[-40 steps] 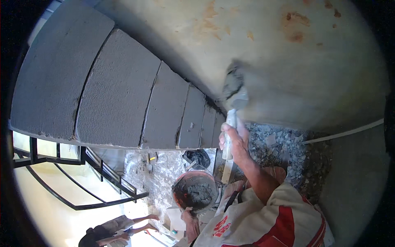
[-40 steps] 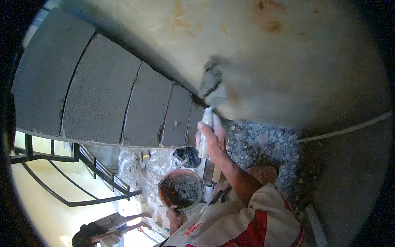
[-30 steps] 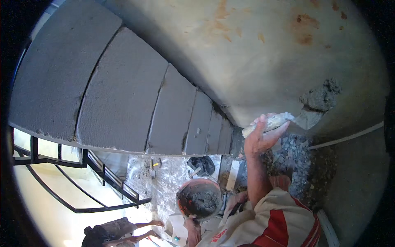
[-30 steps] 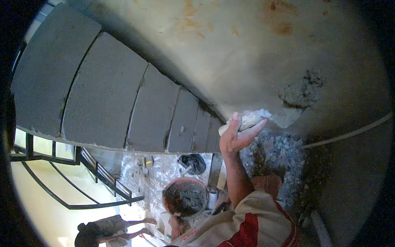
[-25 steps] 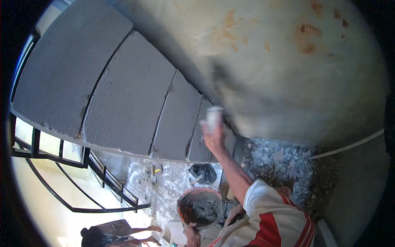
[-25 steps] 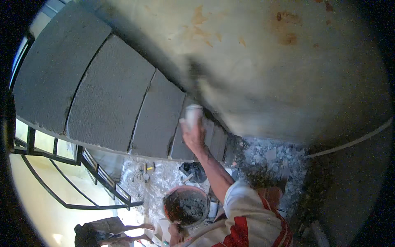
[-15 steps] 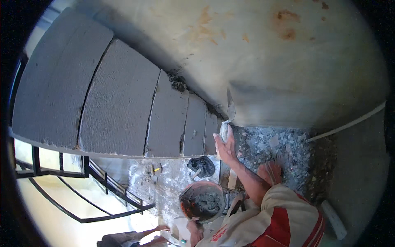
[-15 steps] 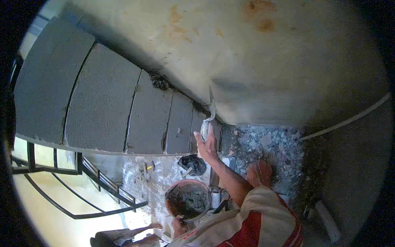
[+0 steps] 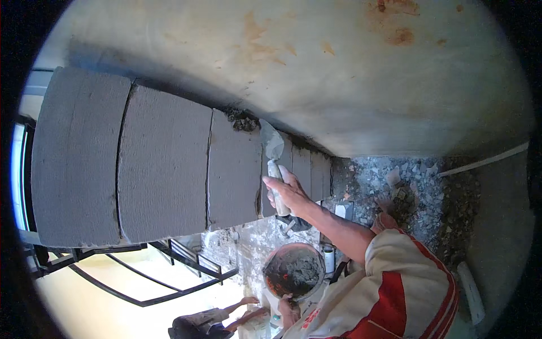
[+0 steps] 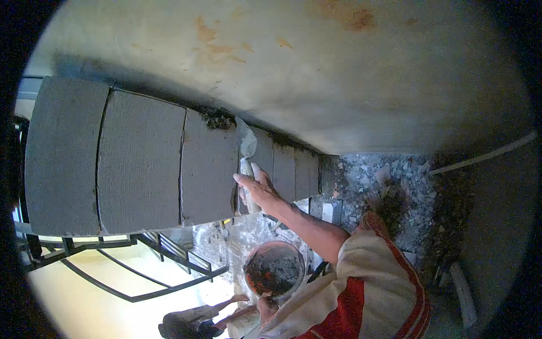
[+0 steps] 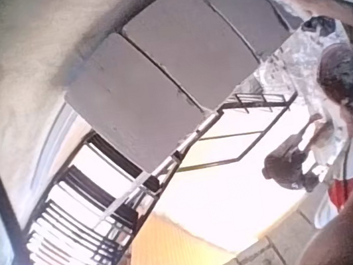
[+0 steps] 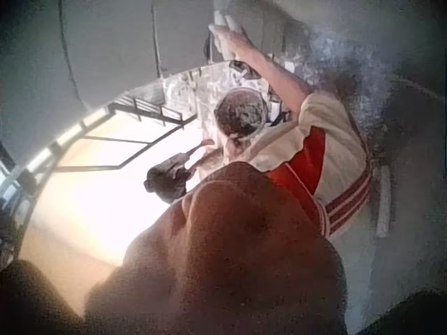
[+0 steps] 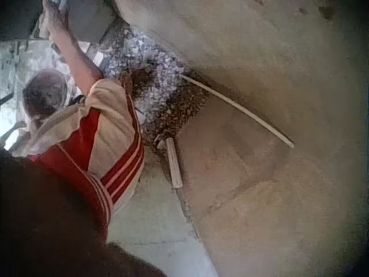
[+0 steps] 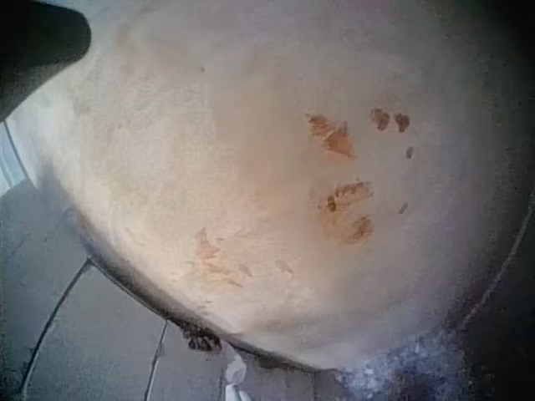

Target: The person mixes cement inside a bucket using a trowel, then scoops the mortar and applies it onto the seams of a lightweight concrete block structure to seal the joints.

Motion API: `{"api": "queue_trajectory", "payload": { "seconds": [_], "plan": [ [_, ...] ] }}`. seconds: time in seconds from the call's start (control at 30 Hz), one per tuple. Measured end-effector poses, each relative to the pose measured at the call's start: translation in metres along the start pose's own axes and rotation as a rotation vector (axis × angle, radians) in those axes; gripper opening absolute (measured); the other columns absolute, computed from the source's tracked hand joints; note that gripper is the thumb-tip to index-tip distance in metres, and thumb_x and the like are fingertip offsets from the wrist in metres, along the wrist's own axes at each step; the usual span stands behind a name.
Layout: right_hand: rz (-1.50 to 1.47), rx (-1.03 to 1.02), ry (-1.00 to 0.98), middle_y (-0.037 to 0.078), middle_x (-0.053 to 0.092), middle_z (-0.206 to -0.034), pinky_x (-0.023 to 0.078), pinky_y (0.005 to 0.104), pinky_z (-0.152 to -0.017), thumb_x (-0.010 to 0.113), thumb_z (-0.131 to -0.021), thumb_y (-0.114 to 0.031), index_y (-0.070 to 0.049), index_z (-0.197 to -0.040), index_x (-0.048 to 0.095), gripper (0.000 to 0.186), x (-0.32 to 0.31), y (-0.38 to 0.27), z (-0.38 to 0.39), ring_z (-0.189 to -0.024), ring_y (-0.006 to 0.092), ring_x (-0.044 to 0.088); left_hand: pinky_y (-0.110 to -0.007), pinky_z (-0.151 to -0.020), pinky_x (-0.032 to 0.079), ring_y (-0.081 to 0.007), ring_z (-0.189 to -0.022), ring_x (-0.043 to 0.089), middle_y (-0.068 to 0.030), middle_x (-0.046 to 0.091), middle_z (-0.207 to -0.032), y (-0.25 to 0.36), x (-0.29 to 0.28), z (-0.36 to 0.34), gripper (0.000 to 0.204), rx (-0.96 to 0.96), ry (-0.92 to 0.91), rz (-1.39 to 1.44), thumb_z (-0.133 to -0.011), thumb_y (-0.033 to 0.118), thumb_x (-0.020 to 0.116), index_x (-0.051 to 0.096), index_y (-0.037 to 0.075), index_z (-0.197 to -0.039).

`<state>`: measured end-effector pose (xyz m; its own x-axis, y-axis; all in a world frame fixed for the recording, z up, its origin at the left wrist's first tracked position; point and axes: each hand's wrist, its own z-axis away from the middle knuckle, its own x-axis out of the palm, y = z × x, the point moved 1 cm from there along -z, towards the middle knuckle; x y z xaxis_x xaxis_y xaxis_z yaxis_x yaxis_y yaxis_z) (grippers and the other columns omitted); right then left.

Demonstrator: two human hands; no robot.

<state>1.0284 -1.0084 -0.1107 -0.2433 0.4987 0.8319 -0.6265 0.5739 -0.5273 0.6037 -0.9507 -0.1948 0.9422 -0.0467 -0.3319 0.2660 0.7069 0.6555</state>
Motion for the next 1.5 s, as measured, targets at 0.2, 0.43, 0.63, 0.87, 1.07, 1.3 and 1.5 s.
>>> {"api": "queue_trajectory", "payload": {
  "seconds": [0.2, 0.43, 0.63, 0.87, 1.07, 1.3, 1.5],
  "plan": [
    [-0.149, 0.049, 0.034, 0.001, 0.047, -0.070, 0.044, 0.0287, -0.045, 0.062, -0.086, -0.024, -0.009, -0.096, 0.040, 0.028, 0.041, -0.016, -0.010, -0.054, 0.0113, 0.051, -0.032, -0.056, 0.044, -0.0184, -0.064, 0.054, -0.0050, 0.056, -0.072, -0.049, -0.037, -0.053, 0.012, -0.052, -0.136, -0.081, -0.065, -0.001, 0.060, 0.057, 0.004, -0.075],
    [-0.085, 0.032, -0.053, 0.003, 0.048, -0.067, 0.045, 0.0302, -0.046, 0.062, -0.086, -0.033, -0.008, -0.104, 0.039, 0.039, 0.067, -0.034, 0.006, -0.054, 0.0131, 0.052, -0.031, -0.054, 0.043, -0.0182, -0.061, 0.053, -0.0046, 0.056, -0.070, -0.044, -0.026, -0.029, 0.010, -0.074, -0.058, -0.170, -0.065, 0.001, 0.061, 0.058, 0.004, -0.074],
    [-0.088, 0.035, -0.159, 0.001, 0.047, -0.069, 0.045, 0.0280, -0.045, 0.061, -0.089, -0.026, -0.008, -0.100, 0.038, 0.031, 0.081, -0.049, 0.014, -0.054, 0.0100, 0.050, -0.031, -0.053, 0.043, -0.0179, -0.058, 0.052, -0.0043, 0.055, -0.068, -0.042, -0.027, -0.023, 0.009, -0.064, -0.031, -0.206, -0.066, 0.003, 0.062, 0.058, 0.004, -0.073],
    [-0.183, 0.045, -0.265, 0.002, 0.047, -0.074, 0.044, 0.0279, -0.044, 0.060, -0.089, -0.024, -0.007, -0.100, 0.040, 0.028, 0.088, -0.062, 0.019, -0.056, 0.0100, 0.050, -0.030, -0.052, 0.043, -0.0177, -0.055, 0.051, -0.0040, 0.055, -0.065, -0.030, -0.014, -0.012, 0.007, -0.008, -0.020, -0.225, -0.066, 0.004, 0.063, 0.059, 0.004, -0.072],
    [-0.227, 0.022, -0.292, 0.003, 0.047, -0.082, 0.044, 0.0260, -0.044, 0.060, -0.089, -0.024, -0.007, -0.100, 0.040, 0.028, 0.078, -0.077, 0.032, -0.059, 0.0095, 0.051, -0.029, -0.045, 0.040, -0.0158, -0.051, 0.049, -0.0027, 0.052, -0.062, -0.023, 0.006, 0.004, 0.011, 0.149, -0.044, -0.129, -0.066, 0.001, 0.062, 0.057, 0.006, -0.074],
    [-0.178, 0.037, -0.132, 0.004, 0.047, -0.082, 0.044, 0.0256, -0.043, 0.059, -0.089, -0.021, -0.007, -0.121, 0.038, 0.041, 0.028, -0.082, 0.061, -0.058, 0.0099, 0.051, -0.027, -0.038, 0.031, -0.0125, -0.044, 0.041, 0.0001, 0.047, -0.059, -0.032, -0.003, -0.036, 0.014, -0.144, -0.058, -0.136, -0.068, -0.002, 0.061, 0.054, 0.008, -0.076],
    [-0.093, -0.060, 0.111, 0.002, 0.046, -0.072, 0.044, 0.0285, -0.045, 0.058, -0.089, -0.019, -0.007, -0.103, 0.040, 0.026, -0.010, -0.067, 0.096, -0.055, 0.0112, 0.051, -0.029, -0.050, 0.040, -0.0152, -0.056, 0.051, -0.0018, 0.054, -0.067, -0.014, 0.015, -0.026, 0.020, -0.037, -0.141, -0.215, -0.066, -0.004, 0.060, 0.057, 0.004, -0.084]
  ]
}}
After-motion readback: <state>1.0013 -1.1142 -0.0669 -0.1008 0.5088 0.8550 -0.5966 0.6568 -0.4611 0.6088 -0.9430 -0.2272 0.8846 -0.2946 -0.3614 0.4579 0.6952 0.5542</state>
